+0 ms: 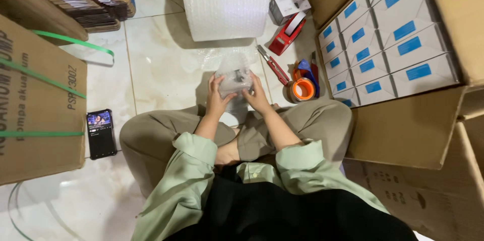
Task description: The person sits on the floor and wraps small white boxes in bubble wrap. They use a box cutter to cut the bubble wrap and a tape dispenser to seal the wrapped items. The wrapped boxes are then placed into a larger cardboard box.
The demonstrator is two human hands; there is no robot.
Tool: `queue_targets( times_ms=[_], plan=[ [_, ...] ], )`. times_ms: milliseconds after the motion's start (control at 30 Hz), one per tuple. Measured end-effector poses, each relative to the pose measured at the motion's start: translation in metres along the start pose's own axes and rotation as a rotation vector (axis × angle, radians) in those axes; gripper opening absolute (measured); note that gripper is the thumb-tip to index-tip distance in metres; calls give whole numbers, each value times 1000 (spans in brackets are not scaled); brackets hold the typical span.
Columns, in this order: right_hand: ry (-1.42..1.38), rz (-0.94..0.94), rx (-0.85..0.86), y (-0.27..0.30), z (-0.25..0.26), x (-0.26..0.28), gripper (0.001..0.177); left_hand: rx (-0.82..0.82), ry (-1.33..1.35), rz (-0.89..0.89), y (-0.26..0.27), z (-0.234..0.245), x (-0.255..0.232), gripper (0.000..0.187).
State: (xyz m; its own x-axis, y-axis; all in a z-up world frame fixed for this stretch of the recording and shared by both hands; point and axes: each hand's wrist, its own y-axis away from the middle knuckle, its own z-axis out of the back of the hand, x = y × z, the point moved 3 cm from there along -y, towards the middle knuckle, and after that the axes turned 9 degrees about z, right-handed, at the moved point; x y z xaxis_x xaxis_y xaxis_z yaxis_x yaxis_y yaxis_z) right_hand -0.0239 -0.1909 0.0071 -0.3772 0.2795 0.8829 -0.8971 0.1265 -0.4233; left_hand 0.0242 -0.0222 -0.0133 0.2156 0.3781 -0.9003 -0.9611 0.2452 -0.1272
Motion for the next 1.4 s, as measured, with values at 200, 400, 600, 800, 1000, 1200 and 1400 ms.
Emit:
queue_targets(
  times_ms=[200,400,600,800,1000,1200,1400],
  plan=[
    [305,83,40,-3,5,16,38,-21,21,-68,-4,11,-25,53],
    [542,60,13,-6,6,6,29,1,-49,108,-19,3,-1,27],
    [204,-29,-122,-16,4,5,21,73,235,121,-34,-1,9,29],
    [-118,-383,-330,-25,-3,9,19,178,497,200,-31,3,-18,32],
    [-212,-615,-299,-29,-4,17,64,223,576,208,-33,11,-28,41],
    [-479,-761,-128,-31,-7,-20,46,156,605,264,-33,3,-24,28],
    [-341,-510,-243,-31,-6,-21,29,155,561,145,-44,-12,1,19]
  ],
)
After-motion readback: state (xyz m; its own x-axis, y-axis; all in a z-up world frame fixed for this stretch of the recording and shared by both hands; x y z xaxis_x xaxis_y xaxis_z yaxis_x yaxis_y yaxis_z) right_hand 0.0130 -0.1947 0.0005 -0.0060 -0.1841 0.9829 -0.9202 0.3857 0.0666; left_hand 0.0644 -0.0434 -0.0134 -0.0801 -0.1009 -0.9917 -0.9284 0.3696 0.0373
